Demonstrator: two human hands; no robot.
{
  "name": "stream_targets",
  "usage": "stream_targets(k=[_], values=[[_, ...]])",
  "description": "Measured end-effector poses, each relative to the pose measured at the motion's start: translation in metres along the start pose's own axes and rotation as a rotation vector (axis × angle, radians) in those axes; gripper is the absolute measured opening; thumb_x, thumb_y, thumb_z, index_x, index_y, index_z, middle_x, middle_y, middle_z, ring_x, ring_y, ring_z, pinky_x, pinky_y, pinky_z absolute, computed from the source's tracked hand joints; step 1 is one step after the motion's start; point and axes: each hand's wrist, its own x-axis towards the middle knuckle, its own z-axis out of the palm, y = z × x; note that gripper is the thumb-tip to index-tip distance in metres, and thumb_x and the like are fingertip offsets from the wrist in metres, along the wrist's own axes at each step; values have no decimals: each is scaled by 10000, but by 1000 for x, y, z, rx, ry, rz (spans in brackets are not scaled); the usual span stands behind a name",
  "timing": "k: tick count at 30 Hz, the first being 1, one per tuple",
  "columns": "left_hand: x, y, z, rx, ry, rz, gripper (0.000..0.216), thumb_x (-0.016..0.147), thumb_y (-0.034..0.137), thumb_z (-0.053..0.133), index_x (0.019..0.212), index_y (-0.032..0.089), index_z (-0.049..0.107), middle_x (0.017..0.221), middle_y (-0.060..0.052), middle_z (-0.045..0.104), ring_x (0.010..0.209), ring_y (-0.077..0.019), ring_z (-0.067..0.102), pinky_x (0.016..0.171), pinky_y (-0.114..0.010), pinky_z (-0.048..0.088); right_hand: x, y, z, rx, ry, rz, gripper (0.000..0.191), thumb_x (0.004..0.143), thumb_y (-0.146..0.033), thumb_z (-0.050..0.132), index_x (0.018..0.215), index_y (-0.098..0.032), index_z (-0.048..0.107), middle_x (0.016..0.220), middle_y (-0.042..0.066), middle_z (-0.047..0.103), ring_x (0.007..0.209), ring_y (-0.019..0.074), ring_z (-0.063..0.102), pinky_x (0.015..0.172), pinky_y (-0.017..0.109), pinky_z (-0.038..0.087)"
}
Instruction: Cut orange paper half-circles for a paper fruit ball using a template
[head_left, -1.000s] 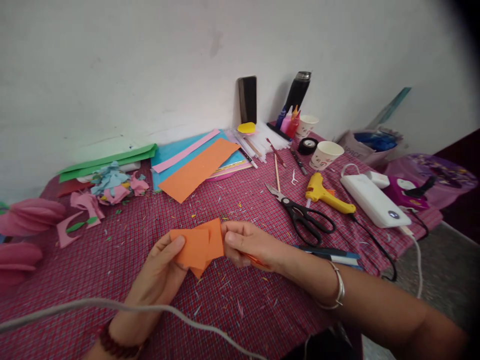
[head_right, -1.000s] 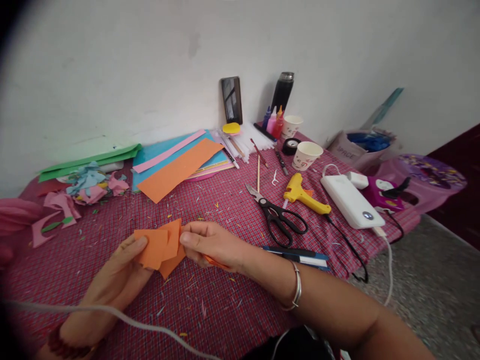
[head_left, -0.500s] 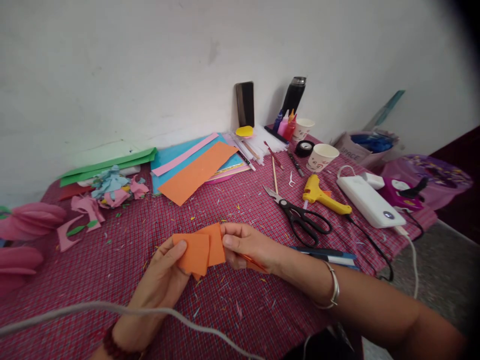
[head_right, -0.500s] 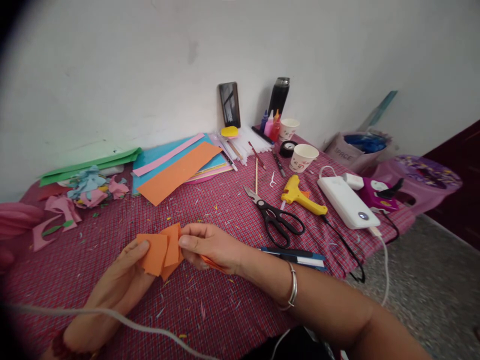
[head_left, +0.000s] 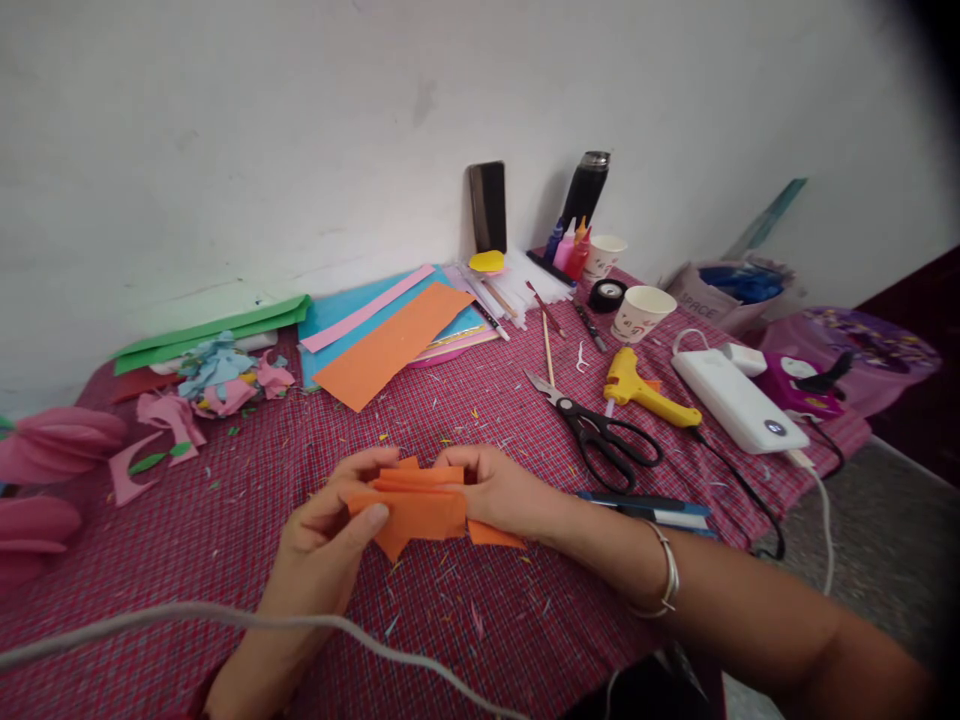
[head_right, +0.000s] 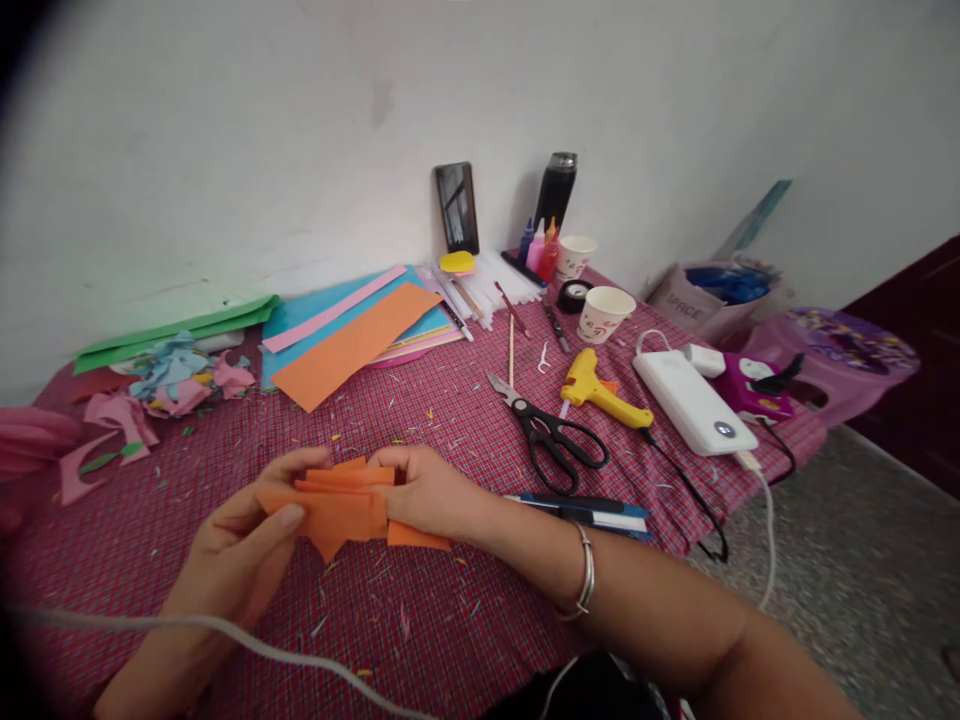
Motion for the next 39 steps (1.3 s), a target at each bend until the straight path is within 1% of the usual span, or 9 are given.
stream_targets(k=[3, 8, 14, 17, 21, 23, 25, 31, 39], values=[[-1, 8, -3, 394, -210, 249, 133, 797, 162, 652, 775, 265, 732, 1479, -5, 413, 1270, -251, 483, 1030, -386, 431, -1, -5, -3, -98, 79, -56, 188, 701, -191, 704, 651, -156, 526, 591, -74, 476, 535, 53, 411, 511, 195, 295], [0, 16, 1, 604, -299, 466, 204, 772, 107, 639, 773, 293, 723, 1133, -25, 662, 1220, -240, 498, 1031, -426, 401, -1, -10, -7, 156, 88, 10, 243, 688, -291, 735, 716, -168, 527, 648, -43, 565, 564, 73, 509, 543, 203, 388], [3, 8, 0, 152, 24, -13, 103, 732, 236, 718, 635, 211, 692, 725, -10, 656, 689, -138, 604, 631, -235, 497, -1, -16, -8, 118, 71, -33, 259, 802, -350, 654, 998, -193, 593, 694, -26, 589, 575, 85, 525, 555, 223, 427], [6, 9, 2, -171, 158, -199, 163, 636, 265, 801, 602, 180, 666, 650, 6, 636, 622, -115, 588, 610, -214, 497, -5, -22, -9, -15, 18, -192, 289, 843, -398, 603, 1053, -200, 602, 820, 15, 622, 738, 124, 575, 688, 276, 459], [9, 10, 4, -365, 177, -334, 171, 615, 236, 822, 685, 165, 682, 723, -15, 689, 697, -146, 645, 674, -247, 533, -8, -24, -10, -407, 9, -305, 176, 753, -262, 692, 914, -206, 645, 795, -8, 564, 754, 131, 522, 706, 293, 422], [9, 9, 3, -405, 153, -357, 155, 634, 221, 809, 704, 166, 683, 765, -28, 705, 761, -174, 665, 726, -285, 547, -8, -21, -10, -556, 55, -382, 50, 754, -209, 680, 778, -200, 637, 739, -21, 515, 726, 125, 493, 687, 284, 400], [9, 8, 2, -433, 129, -357, 128, 688, 237, 773, 774, 177, 699, 865, -49, 721, 851, -198, 671, 794, -325, 546, -7, -18, -10, -611, 106, -451, 117, 785, -203, 653, 678, -194, 606, 702, -23, 492, 713, 123, 482, 676, 279, 388], [11, 15, -4, -367, 188, -137, 255, 801, 309, 672, 1047, 247, 691, 1187, -63, 644, 1106, -229, 587, 909, -342, 506, -4, -16, -15, -554, 206, -476, 129, 813, -225, 628, 690, -189, 620, 715, -10, 533, 728, 130, 513, 700, 288, 396], [3, 6, -2, 117, 101, 25, 147, 800, 258, 677, 665, 199, 671, 1078, -37, 578, 1035, -173, 558, 880, -268, 456, -4, -18, -14, -552, 267, -488, 150, 809, -237, 608, 667, -190, 593, 717, -14, 493, 714, 132, 491, 679, 289, 384]])
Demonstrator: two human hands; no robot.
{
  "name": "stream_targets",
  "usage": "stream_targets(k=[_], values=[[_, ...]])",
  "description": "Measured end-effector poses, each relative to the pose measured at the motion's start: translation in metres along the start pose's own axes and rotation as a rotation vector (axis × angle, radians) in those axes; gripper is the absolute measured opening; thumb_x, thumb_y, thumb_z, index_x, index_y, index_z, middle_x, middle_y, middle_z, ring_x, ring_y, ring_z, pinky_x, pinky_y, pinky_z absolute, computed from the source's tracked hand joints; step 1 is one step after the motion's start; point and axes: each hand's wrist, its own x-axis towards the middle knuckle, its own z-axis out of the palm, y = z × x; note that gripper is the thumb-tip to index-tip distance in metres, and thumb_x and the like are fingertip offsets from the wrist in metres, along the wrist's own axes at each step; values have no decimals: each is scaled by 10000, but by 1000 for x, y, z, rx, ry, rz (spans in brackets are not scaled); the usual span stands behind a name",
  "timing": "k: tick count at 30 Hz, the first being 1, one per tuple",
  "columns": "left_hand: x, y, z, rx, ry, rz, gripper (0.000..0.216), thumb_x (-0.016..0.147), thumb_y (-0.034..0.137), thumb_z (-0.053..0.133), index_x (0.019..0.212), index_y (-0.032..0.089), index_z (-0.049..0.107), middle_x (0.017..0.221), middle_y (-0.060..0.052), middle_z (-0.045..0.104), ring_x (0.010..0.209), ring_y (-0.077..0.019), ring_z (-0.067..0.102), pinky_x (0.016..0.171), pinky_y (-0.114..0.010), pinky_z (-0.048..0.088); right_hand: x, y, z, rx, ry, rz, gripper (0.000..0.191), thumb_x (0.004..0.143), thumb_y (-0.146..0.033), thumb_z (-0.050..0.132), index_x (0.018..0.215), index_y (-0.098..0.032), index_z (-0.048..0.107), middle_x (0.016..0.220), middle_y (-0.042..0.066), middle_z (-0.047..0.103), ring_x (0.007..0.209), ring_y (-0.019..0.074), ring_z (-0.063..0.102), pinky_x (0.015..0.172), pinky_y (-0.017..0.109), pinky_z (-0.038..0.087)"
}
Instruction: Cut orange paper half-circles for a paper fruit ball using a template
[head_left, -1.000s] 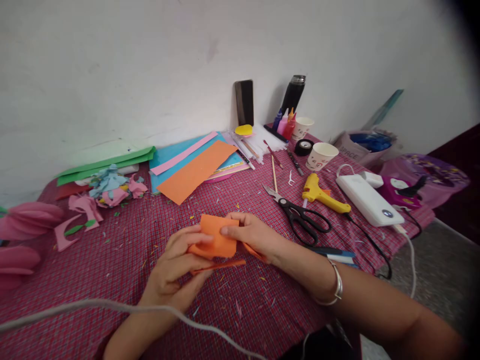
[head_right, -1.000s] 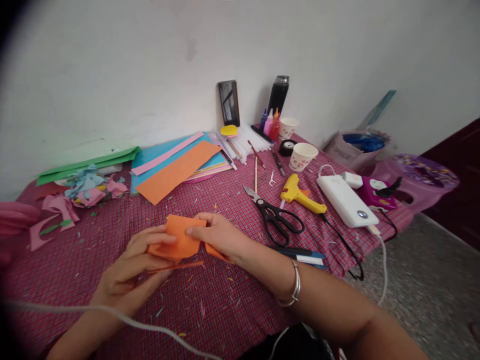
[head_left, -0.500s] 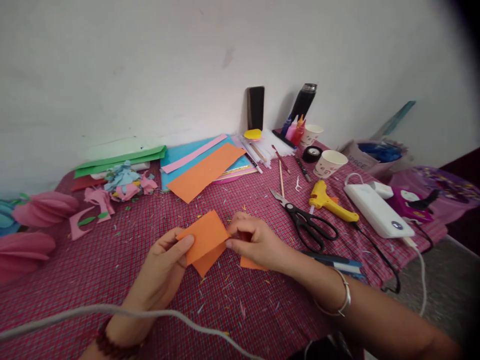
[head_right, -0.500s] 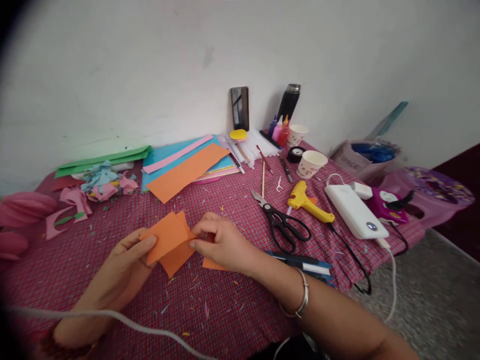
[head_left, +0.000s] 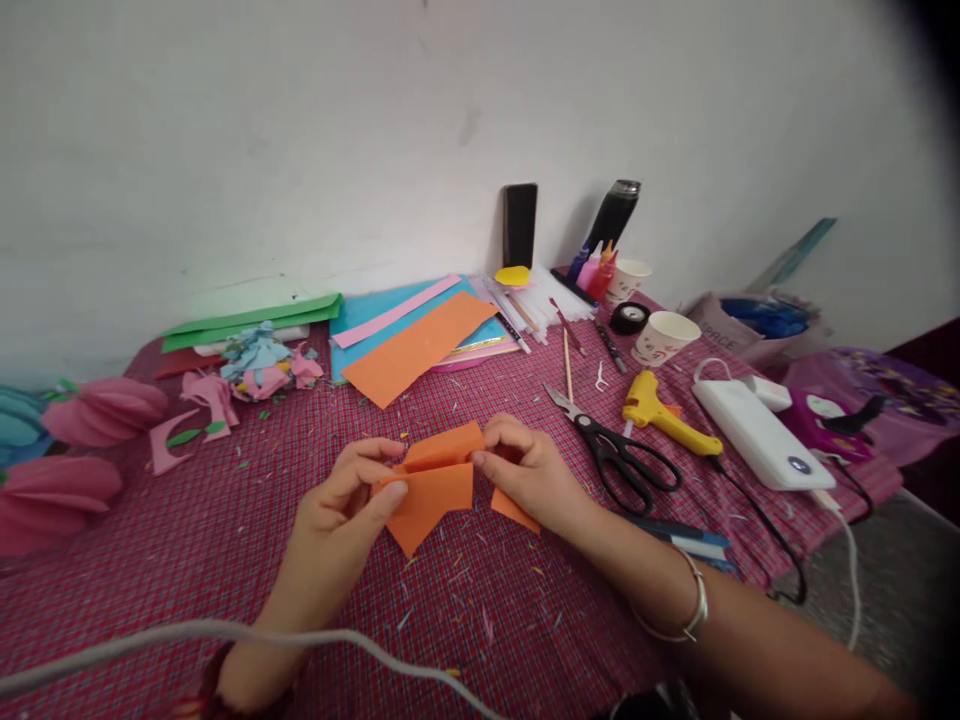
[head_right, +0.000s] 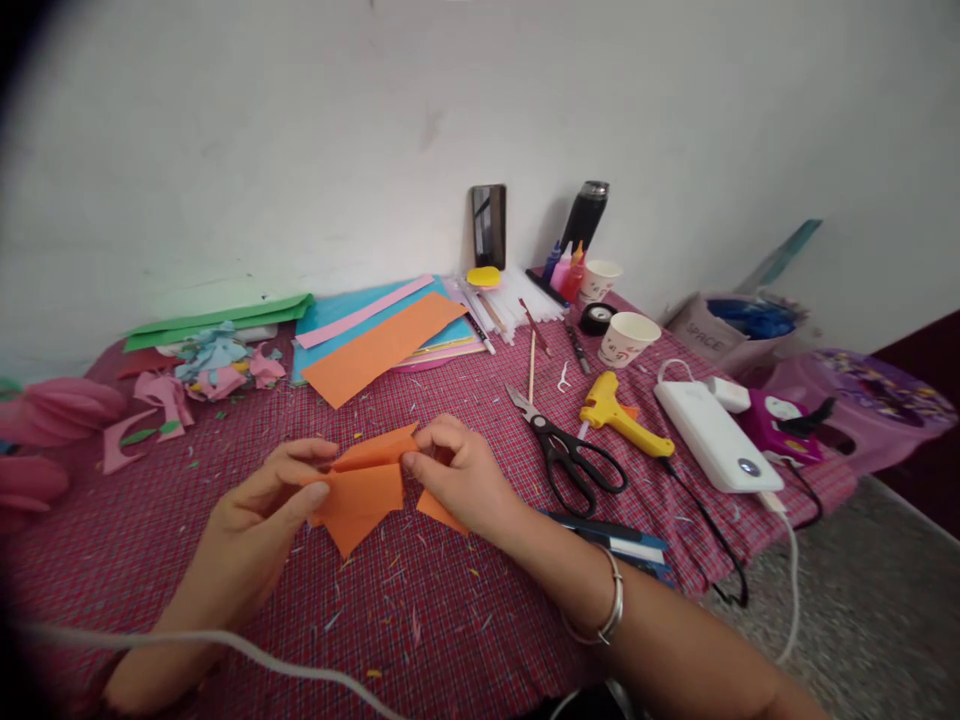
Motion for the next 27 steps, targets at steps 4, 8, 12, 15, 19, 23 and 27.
stream_targets(k=[4, 8, 12, 15, 19, 23, 27], values=[[-1, -1, 1, 33, 14, 73, 79, 772, 226, 699, 693, 219, 693, 1085, -33, 575, 1065, -178, 557, 915, -297, 450, 0, 1, 0, 41, -24, -8, 154, 811, -247, 610, 668, -191, 604, 716, -11, 500, 712, 133, 489, 680, 291, 385], [-3, -1, 2, -36, 27, 43, 76, 757, 210, 713, 682, 221, 708, 1096, -35, 617, 1048, -184, 582, 908, -312, 466, -1, 2, 1, 127, -99, -6, 118, 808, -253, 604, 706, -201, 633, 745, -5, 537, 753, 138, 516, 718, 299, 402], [-5, 0, 5, -148, 67, -48, 78, 731, 200, 734, 657, 217, 720, 997, -39, 691, 945, -174, 629, 857, -296, 496, -2, 0, 1, 193, -163, 54, 88, 797, -253, 614, 739, -204, 659, 760, -3, 552, 744, 131, 527, 702, 291, 412], [-2, 3, 6, -222, 148, -86, 85, 686, 205, 769, 628, 197, 707, 871, -26, 701, 816, -144, 638, 757, -243, 516, -2, -1, 1, 245, -199, 112, 78, 782, -274, 643, 768, -204, 674, 760, -2, 581, 735, 131, 540, 701, 294, 426], [10, 7, 2, -399, 298, -167, 189, 603, 208, 823, 754, 221, 710, 738, 33, 673, 657, -90, 608, 611, -164, 504, 3, 0, 0, 256, -22, 271, 74, 808, -255, 615, 847, -215, 664, 795, -2, 632, 738, 128, 548, 720, 291, 442], [16, 7, -3, -410, 253, -346, 339, 499, 236, 870, 804, 221, 724, 720, 26, 683, 619, -107, 615, 560, -172, 513, 10, 4, -1, 286, 81, 405, 71, 837, -211, 563, 816, -203, 630, 691, -18, 560, 619, 109, 484, 612, 260, 395], [5, 13, 2, -111, -41, -213, 116, 600, 267, 805, 597, 210, 704, 701, -23, 682, 651, -145, 633, 600, -206, 526, 11, 1, 0, 376, 34, 507, 103, 861, -192, 528, 799, -192, 609, 669, -23, 528, 565, 94, 432, 550, 239, 346]])
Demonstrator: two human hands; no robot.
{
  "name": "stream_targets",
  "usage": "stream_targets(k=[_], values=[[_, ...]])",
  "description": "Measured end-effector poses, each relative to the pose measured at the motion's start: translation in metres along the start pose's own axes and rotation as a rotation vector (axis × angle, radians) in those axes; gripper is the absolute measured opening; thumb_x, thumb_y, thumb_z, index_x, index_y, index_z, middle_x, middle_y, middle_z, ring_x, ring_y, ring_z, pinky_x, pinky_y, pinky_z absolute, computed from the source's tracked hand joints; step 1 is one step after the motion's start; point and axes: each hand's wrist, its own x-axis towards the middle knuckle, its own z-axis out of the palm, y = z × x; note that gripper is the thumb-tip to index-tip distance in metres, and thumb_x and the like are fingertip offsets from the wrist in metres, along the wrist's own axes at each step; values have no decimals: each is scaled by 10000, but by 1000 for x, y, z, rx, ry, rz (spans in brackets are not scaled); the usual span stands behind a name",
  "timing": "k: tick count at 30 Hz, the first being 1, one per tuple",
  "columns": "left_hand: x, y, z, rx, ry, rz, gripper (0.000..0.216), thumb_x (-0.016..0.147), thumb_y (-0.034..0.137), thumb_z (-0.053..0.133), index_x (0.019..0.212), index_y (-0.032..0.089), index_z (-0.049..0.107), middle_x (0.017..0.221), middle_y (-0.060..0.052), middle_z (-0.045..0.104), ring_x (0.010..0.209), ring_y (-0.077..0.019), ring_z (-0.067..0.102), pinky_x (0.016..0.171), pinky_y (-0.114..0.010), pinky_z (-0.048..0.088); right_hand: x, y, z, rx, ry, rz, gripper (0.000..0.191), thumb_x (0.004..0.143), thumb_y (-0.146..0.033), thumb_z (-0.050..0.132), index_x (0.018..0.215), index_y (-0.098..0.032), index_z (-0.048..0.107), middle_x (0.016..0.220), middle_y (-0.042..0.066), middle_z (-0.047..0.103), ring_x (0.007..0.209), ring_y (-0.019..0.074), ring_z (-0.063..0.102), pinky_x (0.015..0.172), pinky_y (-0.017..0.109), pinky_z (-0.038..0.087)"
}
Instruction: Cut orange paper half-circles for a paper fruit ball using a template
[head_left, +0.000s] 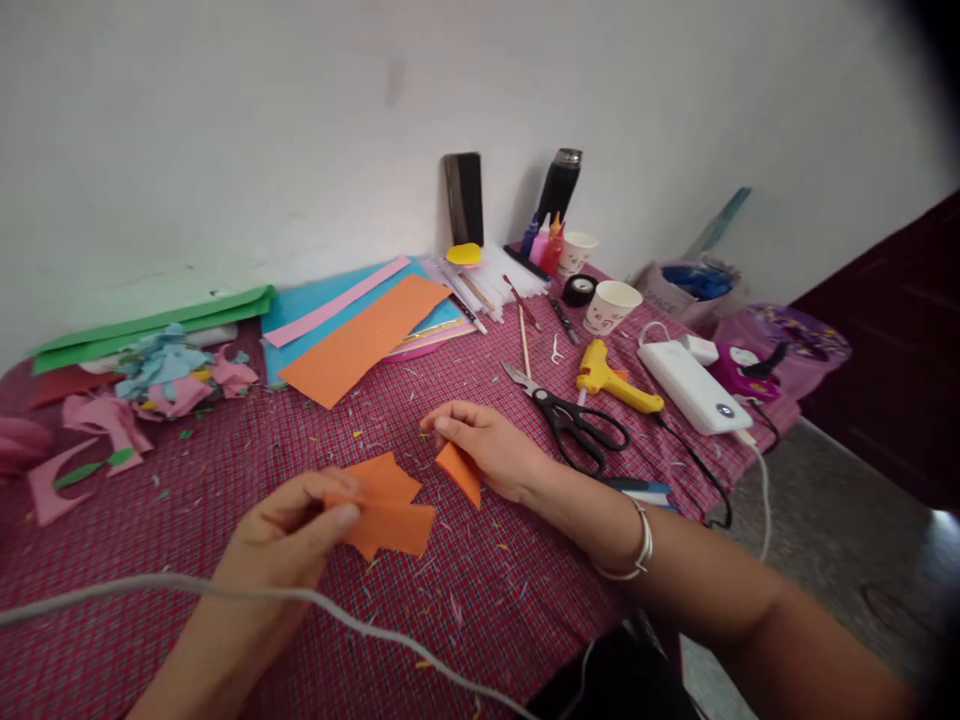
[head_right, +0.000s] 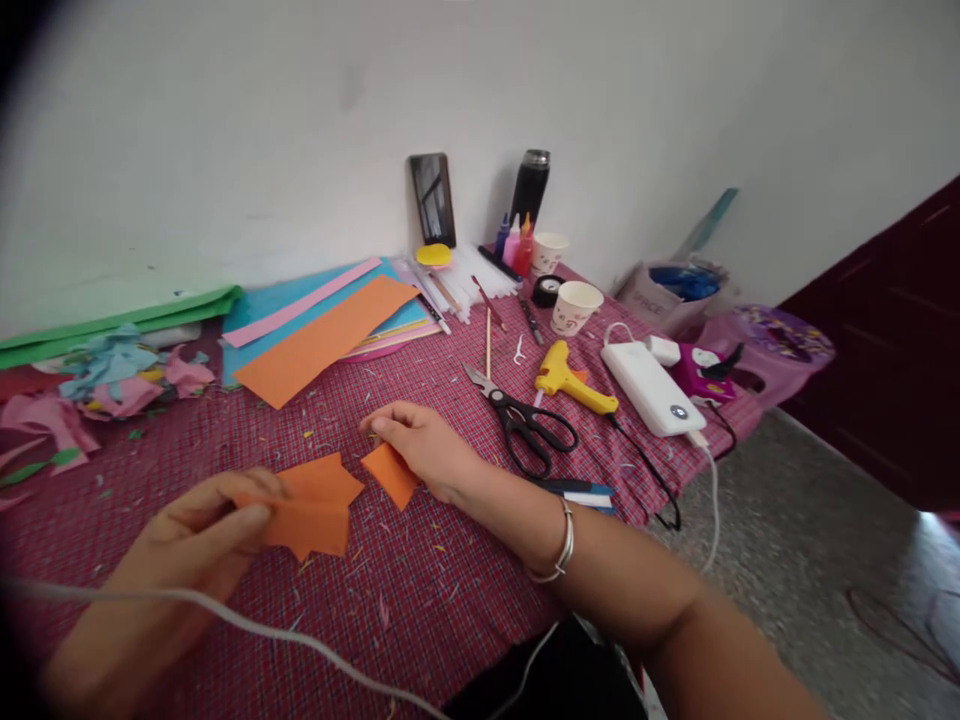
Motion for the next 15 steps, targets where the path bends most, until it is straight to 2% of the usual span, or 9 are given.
stream_targets(k=[2, 4, 6, 8, 10, 12, 15], values=[[-11, 5, 8, 238, -166, 168, 52, 638, 222, 767, 609, 242, 729, 825, -51, 723, 790, -197, 671, 714, -248, 545, -3, -1, 2, -31, -26, 3, 109, 871, -187, 517, 805, -186, 604, 656, -30, 513, 551, 87, 407, 526, 225, 328], [-21, 8, 17, 396, -331, 269, 107, 664, 177, 731, 670, 282, 756, 1031, -64, 730, 935, -245, 675, 807, -296, 546, -8, -2, 4, -99, -69, -20, 113, 882, -190, 507, 827, -180, 606, 642, -39, 498, 543, 83, 394, 509, 215, 317], [-28, 7, 24, 456, -473, 296, 201, 697, 138, 686, 750, 314, 765, 1187, -48, 687, 1002, -256, 669, 848, -323, 543, -14, -3, 7, -146, -121, -64, 114, 883, -190, 508, 841, -174, 612, 655, -41, 506, 560, 80, 411, 526, 209, 337], [-32, 2, 26, 469, -547, 292, 286, 730, 98, 638, 839, 331, 763, 1188, -37, 689, 1015, -242, 673, 885, -326, 534, -18, -4, 8, -131, -155, -114, 106, 880, -197, 524, 857, -171, 624, 701, -34, 540, 610, 79, 454, 579, 210, 375], [-33, -5, 22, 452, -537, 286, 342, 728, 68, 628, 906, 331, 758, 1113, -34, 721, 1019, -234, 677, 919, -325, 522, -21, -5, 8, -48, -182, -134, 111, 875, -248, 554, 905, -178, 635, 759, -20, 580, 671, 85, 505, 631, 220, 406], [-31, -10, 16, 420, -476, 285, 381, 695, 51, 655, 941, 324, 753, 1071, -32, 735, 1027, -238, 677, 945, -329, 512, -22, -6, 5, 62, -222, -126, 187, 837, -309, 620, 982, -191, 635, 815, -5, 616, 718, 97, 546, 662, 234, 426], [-26, -13, 10, 418, -378, 393, 361, 683, 55, 668, 907, 325, 754, 1042, -21, 744, 988, -226, 692, 953, -320, 510, -20, -6, 0, 119, -302, -117, 338, 731, -288, 736, 1042, -204, 637, 876, 7, 652, 754, 108, 578, 702, 255, 450]])
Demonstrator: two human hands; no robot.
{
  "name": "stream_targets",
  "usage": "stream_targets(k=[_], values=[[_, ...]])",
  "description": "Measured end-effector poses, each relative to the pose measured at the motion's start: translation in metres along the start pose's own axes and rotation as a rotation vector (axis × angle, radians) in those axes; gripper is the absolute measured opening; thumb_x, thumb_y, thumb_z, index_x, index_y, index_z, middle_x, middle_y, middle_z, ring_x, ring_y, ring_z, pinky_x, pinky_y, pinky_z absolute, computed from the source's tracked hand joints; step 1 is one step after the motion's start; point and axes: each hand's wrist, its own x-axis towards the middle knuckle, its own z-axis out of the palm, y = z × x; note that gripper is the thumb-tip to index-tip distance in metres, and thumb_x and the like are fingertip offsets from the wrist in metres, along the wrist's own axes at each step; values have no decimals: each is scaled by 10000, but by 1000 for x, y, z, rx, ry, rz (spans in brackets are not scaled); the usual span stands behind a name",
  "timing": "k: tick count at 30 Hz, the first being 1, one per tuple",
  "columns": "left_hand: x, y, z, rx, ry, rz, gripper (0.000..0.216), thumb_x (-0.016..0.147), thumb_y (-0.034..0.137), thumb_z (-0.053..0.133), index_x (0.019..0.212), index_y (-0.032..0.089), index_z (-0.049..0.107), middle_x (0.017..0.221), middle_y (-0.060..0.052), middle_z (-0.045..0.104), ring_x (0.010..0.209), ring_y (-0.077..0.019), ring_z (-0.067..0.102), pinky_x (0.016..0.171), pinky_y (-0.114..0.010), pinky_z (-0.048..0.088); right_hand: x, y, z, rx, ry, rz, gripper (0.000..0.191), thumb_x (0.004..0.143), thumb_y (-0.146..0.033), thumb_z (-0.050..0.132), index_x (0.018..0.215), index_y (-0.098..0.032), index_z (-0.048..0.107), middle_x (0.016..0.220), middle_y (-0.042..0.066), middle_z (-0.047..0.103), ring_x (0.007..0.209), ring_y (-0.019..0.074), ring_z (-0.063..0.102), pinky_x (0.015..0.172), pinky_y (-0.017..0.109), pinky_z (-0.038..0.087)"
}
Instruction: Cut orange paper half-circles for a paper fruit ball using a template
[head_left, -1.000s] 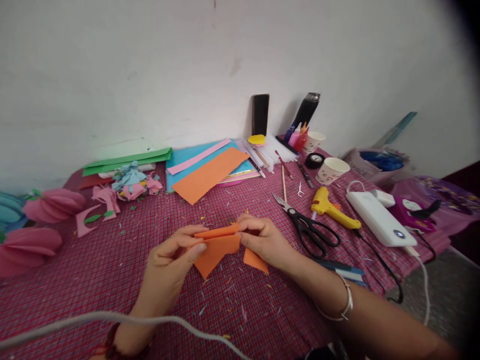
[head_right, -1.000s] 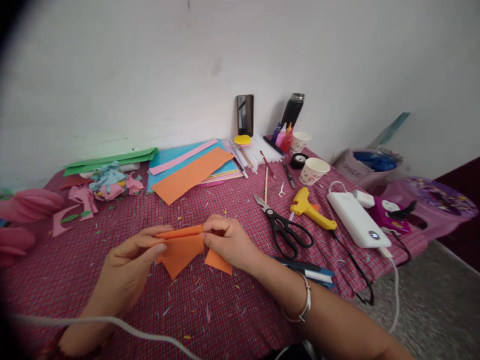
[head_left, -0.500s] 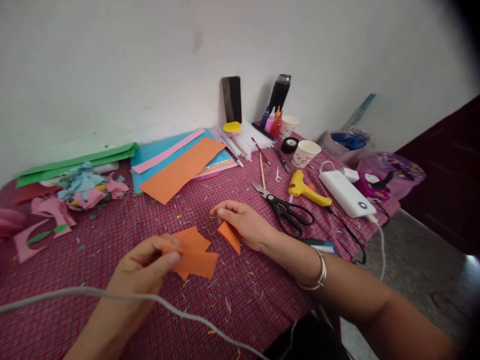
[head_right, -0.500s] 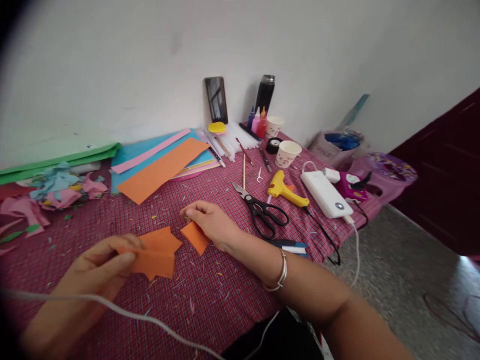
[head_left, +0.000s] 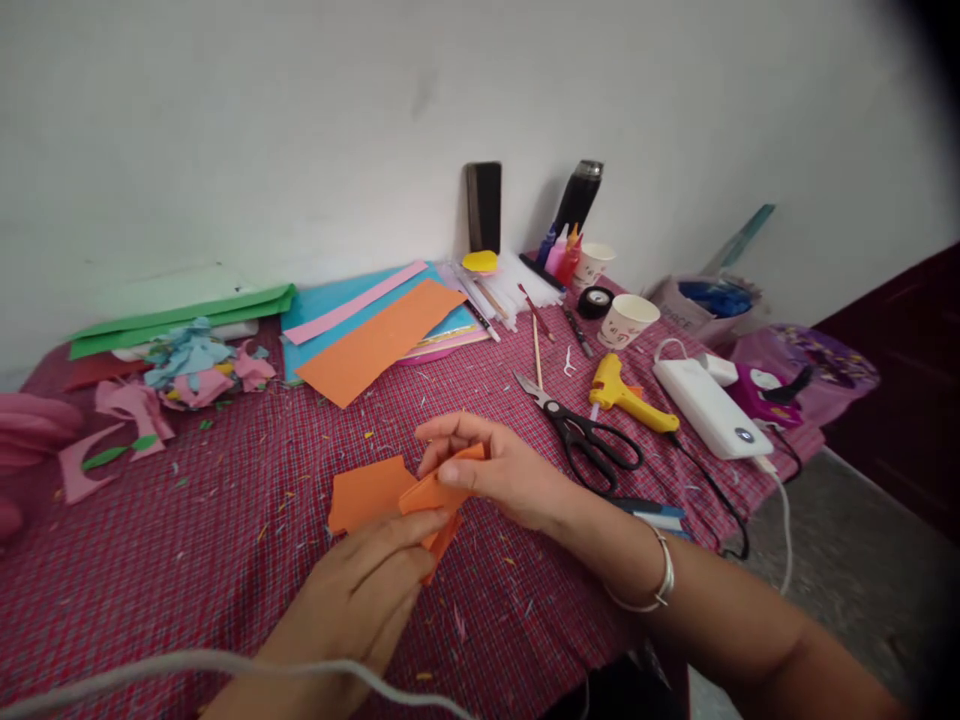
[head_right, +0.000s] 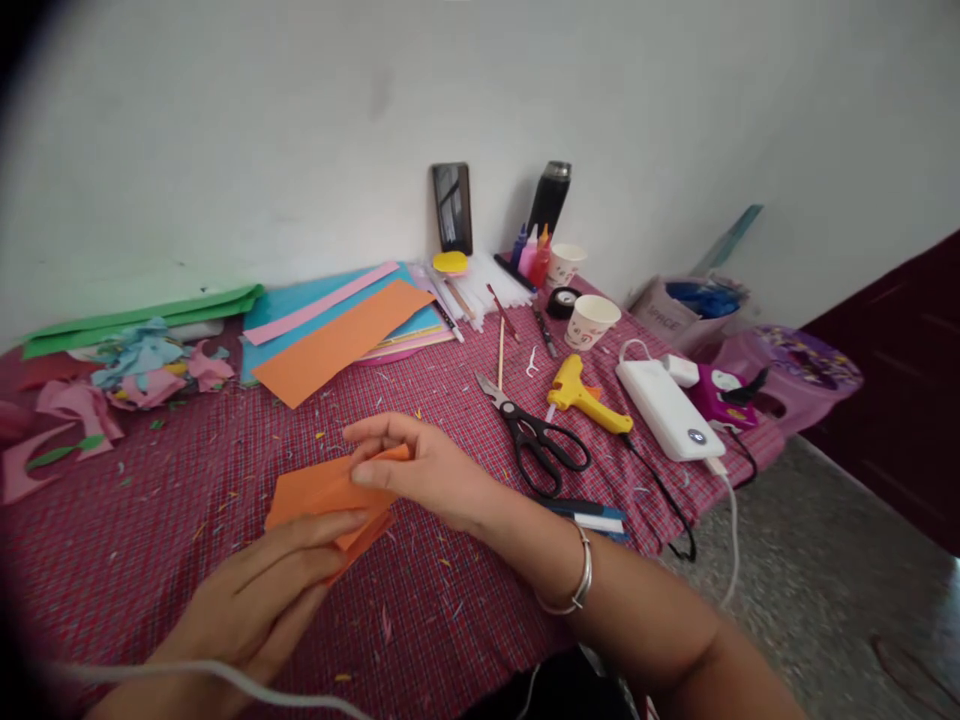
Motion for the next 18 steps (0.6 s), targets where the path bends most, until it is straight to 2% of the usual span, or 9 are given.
stream_targets(k=[3, 6, 9, 13, 15, 18], values=[[4, -1, -2, 174, 52, 178, 350, 736, 64, 620, 922, 333, 746, 1008, -14, 751, 951, -197, 699, 944, -299, 515, 2, 2, -3, -94, -43, -33, 212, 722, -247, 739, 919, -189, 687, 850, 4, 668, 771, 118, 591, 745, 278, 470], [5, 1, -2, 319, 102, 262, 323, 748, 88, 629, 908, 344, 744, 1123, -18, 714, 1124, -227, 621, 1007, -354, 474, 4, 6, -3, -149, -27, -111, 107, 776, -256, 686, 856, -194, 722, 860, 13, 698, 810, 133, 617, 801, 311, 482], [3, 4, -1, 223, 185, 185, 194, 750, 167, 673, 800, 339, 748, 1341, -7, 580, 1269, -282, 499, 1058, -448, 419, 6, 10, -2, -169, 25, -152, 128, 796, -261, 665, 893, -226, 742, 888, 10, 729, 846, 141, 640, 855, 336, 483], [4, 8, 0, -115, 288, -9, 83, 727, 239, 725, 687, 309, 747, 1443, 8, 461, 1222, -300, 530, 1011, -476, 461, 6, 13, 0, -175, 6, -114, 170, 809, -262, 655, 953, -258, 745, 966, 8, 748, 915, 154, 657, 894, 353, 484], [6, 7, 0, -217, 334, -77, 79, 711, 234, 742, 654, 289, 745, 1381, -20, 506, 1157, -283, 571, 966, -450, 499, 5, 13, 1, -163, -41, -102, 181, 816, -248, 650, 967, -276, 744, 1000, 5, 747, 933, 151, 659, 895, 346, 487], [9, 4, 0, -246, 379, -90, 105, 729, 218, 727, 644, 278, 738, 1079, -50, 634, 1040, -229, 609, 921, -382, 521, 3, 15, 5, -183, -105, -112, 197, 827, -217, 624, 974, -276, 742, 1031, 0, 739, 954, 143, 656, 898, 342, 492]])
